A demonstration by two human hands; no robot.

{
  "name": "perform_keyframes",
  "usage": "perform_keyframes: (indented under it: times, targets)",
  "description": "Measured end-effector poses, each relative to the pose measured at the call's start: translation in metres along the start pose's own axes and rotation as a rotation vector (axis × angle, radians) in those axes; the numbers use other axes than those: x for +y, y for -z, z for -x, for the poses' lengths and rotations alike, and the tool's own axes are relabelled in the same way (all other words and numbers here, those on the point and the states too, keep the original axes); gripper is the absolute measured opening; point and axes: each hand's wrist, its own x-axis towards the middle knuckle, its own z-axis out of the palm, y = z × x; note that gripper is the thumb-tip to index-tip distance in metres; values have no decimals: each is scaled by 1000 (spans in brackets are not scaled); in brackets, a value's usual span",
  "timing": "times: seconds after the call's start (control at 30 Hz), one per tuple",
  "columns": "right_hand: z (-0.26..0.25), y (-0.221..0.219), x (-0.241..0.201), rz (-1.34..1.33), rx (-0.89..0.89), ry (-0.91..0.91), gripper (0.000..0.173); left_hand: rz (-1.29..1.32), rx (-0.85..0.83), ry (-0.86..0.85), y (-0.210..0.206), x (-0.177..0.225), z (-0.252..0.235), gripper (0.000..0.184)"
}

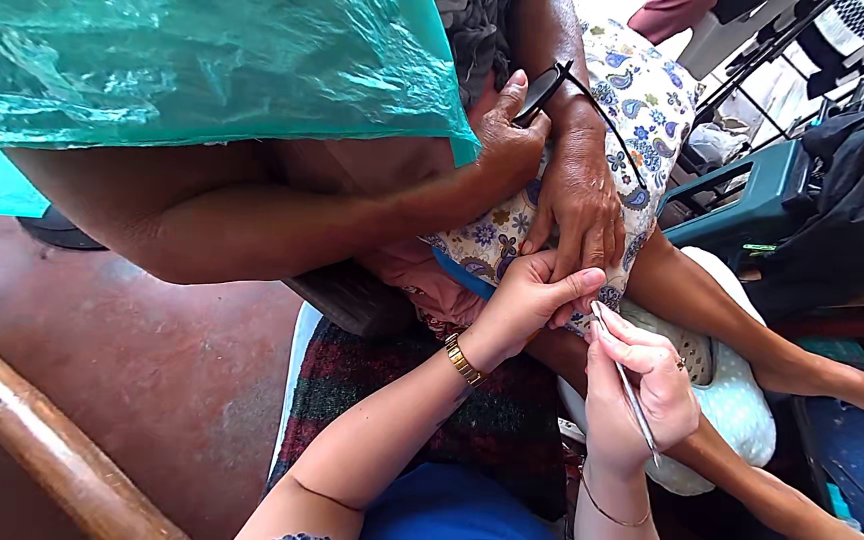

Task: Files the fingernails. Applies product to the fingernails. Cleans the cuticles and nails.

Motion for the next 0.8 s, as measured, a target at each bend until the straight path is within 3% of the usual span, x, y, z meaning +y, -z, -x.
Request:
perform_keyframes:
  times: [0.8]
  targets:
    - [-1, -3, 0, 55, 4, 51, 11, 14, 3, 2, 1, 0, 0, 11]
